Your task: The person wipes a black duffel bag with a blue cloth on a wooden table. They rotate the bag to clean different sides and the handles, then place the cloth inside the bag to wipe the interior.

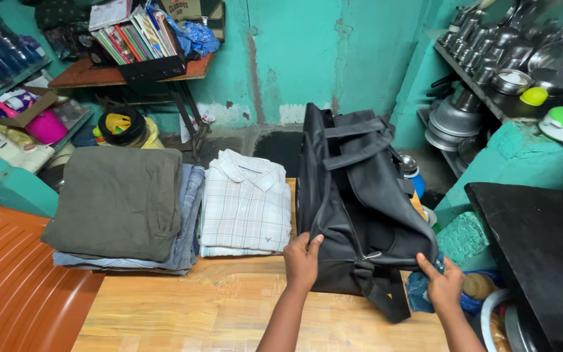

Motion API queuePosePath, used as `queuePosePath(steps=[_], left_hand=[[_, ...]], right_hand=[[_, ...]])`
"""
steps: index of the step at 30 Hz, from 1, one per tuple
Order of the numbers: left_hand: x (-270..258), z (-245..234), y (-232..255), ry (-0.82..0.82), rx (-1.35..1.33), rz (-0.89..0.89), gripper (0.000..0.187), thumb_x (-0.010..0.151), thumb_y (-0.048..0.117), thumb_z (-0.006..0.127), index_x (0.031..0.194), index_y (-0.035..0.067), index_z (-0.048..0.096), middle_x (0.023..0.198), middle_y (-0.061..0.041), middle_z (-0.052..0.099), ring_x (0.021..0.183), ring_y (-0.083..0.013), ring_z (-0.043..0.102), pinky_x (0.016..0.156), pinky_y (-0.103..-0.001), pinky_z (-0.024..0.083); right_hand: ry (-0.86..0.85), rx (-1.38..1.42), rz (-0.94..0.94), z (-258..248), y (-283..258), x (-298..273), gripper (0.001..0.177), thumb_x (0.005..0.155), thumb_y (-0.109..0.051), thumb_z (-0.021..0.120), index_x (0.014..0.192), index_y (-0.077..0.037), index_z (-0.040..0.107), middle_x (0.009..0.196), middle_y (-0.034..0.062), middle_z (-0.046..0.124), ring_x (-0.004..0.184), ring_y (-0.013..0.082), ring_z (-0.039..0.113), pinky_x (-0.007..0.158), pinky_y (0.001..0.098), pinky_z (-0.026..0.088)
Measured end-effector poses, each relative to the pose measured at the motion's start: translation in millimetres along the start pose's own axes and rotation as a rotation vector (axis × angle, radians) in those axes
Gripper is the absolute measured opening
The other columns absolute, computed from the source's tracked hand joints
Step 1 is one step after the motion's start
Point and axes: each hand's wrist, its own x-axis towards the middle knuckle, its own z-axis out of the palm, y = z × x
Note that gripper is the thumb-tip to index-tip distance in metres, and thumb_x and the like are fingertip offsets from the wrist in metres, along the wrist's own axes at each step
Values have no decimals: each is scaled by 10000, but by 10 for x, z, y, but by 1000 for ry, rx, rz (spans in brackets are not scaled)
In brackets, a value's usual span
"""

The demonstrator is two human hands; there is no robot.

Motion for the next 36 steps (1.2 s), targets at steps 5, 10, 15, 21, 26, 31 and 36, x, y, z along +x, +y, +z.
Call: queuePosePath(steps=[5, 10, 15, 21, 26, 31, 36], left_hand=[[-52, -1, -31, -61, -137, -82, 391, 904, 257, 748, 718, -34, 563, 535, -149, 418, 517, -190, 341, 498, -376, 354], [-85, -60, -11, -88, -106, -72, 420, 916, 270, 757, 719, -45, 563, 543, -144, 379, 527, -170, 320, 495, -384, 344], [-179, -28, 86, -115, -67, -62, 387, 930, 283, 746, 775, -50, 622, 548, -150, 436, 502, -201, 357, 506, -385, 371], [-273, -101, 121, -112, -126, -11, 260, 921, 273, 705, 1002, 28, 736, 632, -155, 572, 549, -165, 515, 564, -354, 459], [-242, -110, -96, -141, -104, -110, 367, 977, 285, 703, 803, -33, 650, 590, -127, 447, 579, -162, 389, 570, -344, 421], [-277, -51, -167, -209, -249, -97, 432, 955, 273, 716, 693, -23, 544, 604, -38, 394, 611, -101, 367, 547, -348, 380], [-289, -56, -149, -170, -170, -120, 468, 964, 286, 710, 670, 4, 479, 585, -68, 343, 579, -129, 323, 527, -355, 349]], right_hand=[[27, -85, -9, -127, -343, -34, 307, 828, -266, 865, 936, -6, 744, 757, 54, 699, 673, 110, 596, 659, 281, 486], [93, 124, -186, -341, -1214, 11, 223, 956, -216, 820, 931, -11, 735, 792, 23, 679, 702, 63, 599, 687, 242, 491], [-458, 231, -9, 340, -1773, 84, 268, 787, -151, 786, 1005, 5, 774, 881, 57, 756, 796, 130, 685, 756, 295, 535], [-793, 150, 644, 1071, -1568, 94, 266, 852, -174, 775, 939, 76, 753, 814, 157, 759, 663, 234, 718, 612, 335, 573], [-667, 257, 446, 1069, -1311, 85, 163, 815, -96, 789, 891, 45, 762, 794, 114, 768, 638, 196, 712, 578, 319, 554], [-458, 299, 102, 801, -1244, -86, 155, 851, -110, 813, 851, 4, 709, 752, 67, 707, 636, 127, 645, 589, 288, 515], [-13, 445, 150, 395, -1463, 39, 110, 896, -106, 761, 948, -40, 692, 790, 43, 676, 650, 164, 625, 611, 304, 497]])
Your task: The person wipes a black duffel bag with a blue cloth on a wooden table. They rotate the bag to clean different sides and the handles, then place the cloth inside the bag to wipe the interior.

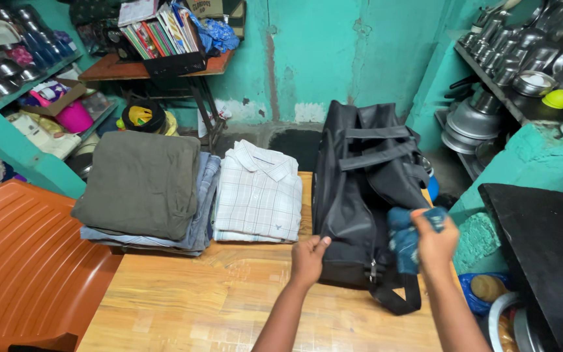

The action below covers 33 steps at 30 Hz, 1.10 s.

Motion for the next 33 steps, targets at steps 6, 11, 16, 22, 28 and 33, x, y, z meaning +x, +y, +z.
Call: queuePosePath(steps=[6, 11, 16, 22, 28, 33], left_hand=[[50, 14, -13, -2, 138, 18, 441, 959, 283, 725, 732, -20, 498, 598, -163, 377, 555, -191, 336, 532, -404, 357], [83, 6, -284, 8, 169, 297, 112, 935, 102, 630, 868, 41, 697, 774, -185, 693, 708, -267, 737, 621, -411, 503], [-6, 66, -110, -105, 45, 68, 134, 904, 105, 683, 1014, 55, 741, 868, -167, 764, 781, -263, 760, 727, -370, 565], [-225, 95, 423, -108, 258, 81, 210, 898, 123, 705, 1085, 94, 794, 966, -177, 767, 871, -320, 749, 789, -397, 579], [-420, 259, 387, -136, 326, 415, 393, 827, 69, 694, 1218, 31, 715, 1213, -189, 711, 1039, -381, 680, 883, -462, 545], [-417, 468, 90, -304, 645, 227, 228, 907, 129, 683, 1122, 67, 725, 1236, -151, 712, 1132, -335, 679, 982, -427, 533]], right_hand=[[11, -480, -896, 277, -494, -587, 271, 982, -145, 719, 1213, -8, 687, 1180, 153, 663, 1109, 328, 618, 1011, 431, 471], [-682, -706, -1030, 612, -64, -1019, 741, 475, 40, 769, 1210, -17, 696, 1333, 198, 590, 1258, 435, 529, 1014, 510, 462], [-637, -776, -1048, 265, 324, -774, 779, 447, 94, 772, 1210, -39, 697, 1317, 143, 578, 1219, 380, 552, 990, 479, 509], [-361, -860, -704, 122, 386, -558, 395, 602, 63, 735, 980, -54, 725, 1167, 117, 705, 1130, 342, 641, 1001, 439, 539], [-187, -641, -870, 176, -463, -467, 377, 751, 27, 720, 1123, -34, 715, 1205, 182, 679, 1142, 358, 631, 980, 434, 502], [-803, -1026, -1044, 424, -10, -457, 484, 569, -43, 731, 1052, -43, 759, 1149, 168, 708, 1060, 360, 646, 926, 441, 520]])
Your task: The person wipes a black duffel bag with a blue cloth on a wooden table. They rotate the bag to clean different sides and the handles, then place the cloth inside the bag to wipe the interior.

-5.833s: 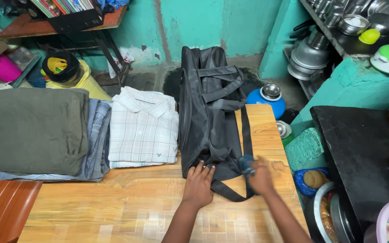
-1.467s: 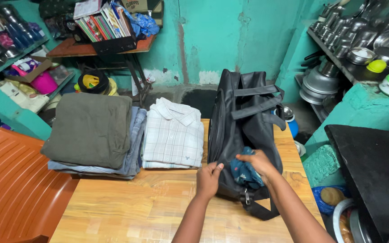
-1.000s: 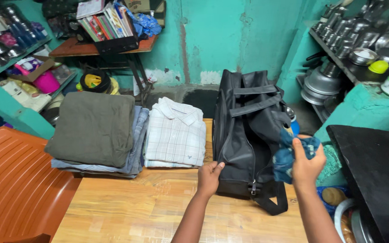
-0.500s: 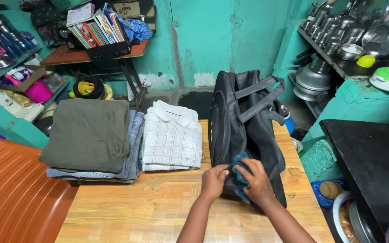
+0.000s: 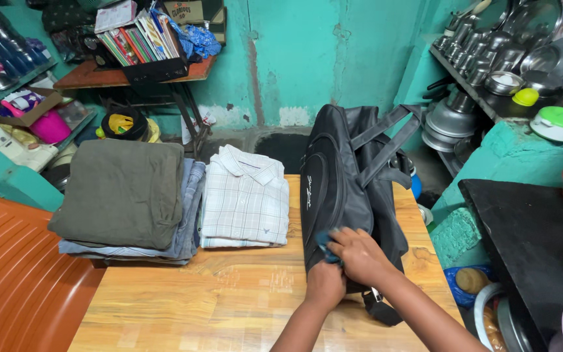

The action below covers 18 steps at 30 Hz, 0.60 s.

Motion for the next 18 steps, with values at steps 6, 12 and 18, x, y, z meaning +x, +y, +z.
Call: queuePosePath(steps=[6, 12, 18], left_hand=[[-63, -44, 4, 68, -259, 58, 420, 910, 180, 698, 1324, 116, 662, 1294, -155, 698, 1158, -351, 653, 984, -430, 515], [-122, 13, 105, -22, -289, 73, 653, 871, 208, 750, 1480, 130, 527, 1492, -229, 510, 1396, -400, 453, 1127, -449, 384], [51, 161, 85, -149, -334, 113, 701, 805, 224, 808, 1431, 63, 536, 1529, -228, 490, 1444, -404, 409, 1179, -439, 342]], right_hand=[[-94, -441, 410, 205, 1155, -197, 121, 815, -124, 700, 894, -80, 780, 1024, 105, 745, 1076, 301, 669, 896, 396, 554], [191, 456, 964, 361, 1307, -517, 369, 803, -182, 762, 1136, -25, 742, 1043, 198, 785, 947, 352, 754, 853, 417, 569], [30, 571, 1040, 372, 804, -540, 497, 677, -156, 905, 1138, -73, 739, 992, 136, 789, 915, 225, 739, 847, 365, 561]])
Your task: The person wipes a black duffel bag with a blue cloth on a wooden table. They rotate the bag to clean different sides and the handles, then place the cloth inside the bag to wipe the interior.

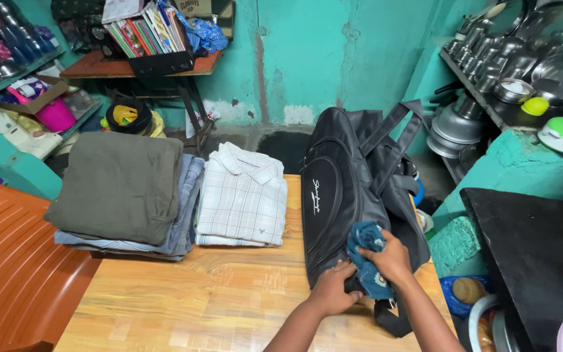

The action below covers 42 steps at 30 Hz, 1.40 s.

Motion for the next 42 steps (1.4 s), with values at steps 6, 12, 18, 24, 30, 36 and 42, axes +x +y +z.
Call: queuePosePath(steps=[6, 12, 18, 24, 30, 36, 42], left_hand=[[89, -161, -2, 2, -234, -184, 393, 869, 221, 736, 1244, 107, 719, 1256, -153, 718, 1167, -317, 726, 1031, -375, 550], [513, -491, -64, 602, 135, 17, 663, 760, 37, 786, 1391, 98, 594, 1524, -152, 530, 1377, -368, 489, 1139, -453, 380], [890, -1164, 438, 530, 369, 36, 1083, 645, 65, 879, 1570, 201, 333, 1662, -110, 224, 1528, -413, 190, 1199, -548, 269], [1272, -1467, 918, 123, 720, -113, 1074, 633, 273, 943, 1528, 363, 355, 1703, -72, 122, 1571, -353, 82, 1166, -668, 181], [1531, -1185, 807, -105, 858, -148, 882, 711, 420, 918, 1463, 295, 475, 1682, -19, 248, 1580, -257, 185, 1236, -705, 96], [1629, -1227, 793, 4, 931, -43, 1060, 626, 329, 922, 1559, 363, 421, 1577, -74, 398, 1469, -278, 329, 1166, -650, 179], [1721, -1332, 883, -142, 1017, 44, 620, 761, 448, 845, 1286, 210, 617, 1246, -75, 660, 1330, -277, 507, 1179, -583, 234]], right_hand=[[148, 29, -148, -402, 418, 53, 490, 640, 42, 795, 1116, -62, 746, 904, 104, 789, 849, 206, 743, 824, 333, 557], [-143, -92, -466, -1602, 782, -18, 324, 559, 124, 655, 861, 9, 632, 911, 67, 669, 844, 165, 679, 805, 297, 514], [-352, -21, -399, -2147, 1036, -46, 302, 504, 152, 562, 770, 29, 636, 767, 106, 631, 754, 205, 658, 722, 327, 544], [-250, -158, -379, -2136, 932, -102, 334, 540, 120, 570, 826, 1, 696, 799, 113, 714, 811, 226, 717, 758, 321, 570], [90, -458, -252, -1981, 721, -253, 490, 594, 110, 616, 1030, -77, 739, 1128, 113, 738, 1090, 366, 665, 904, 411, 529], [150, -565, -490, -1910, 873, -456, 422, 531, 52, 675, 924, -98, 708, 1014, 87, 709, 1099, 324, 661, 899, 403, 535], [260, -574, -516, -1901, 900, -595, 415, 525, 49, 705, 909, -108, 700, 1063, 56, 710, 1067, 302, 659, 867, 413, 548]])
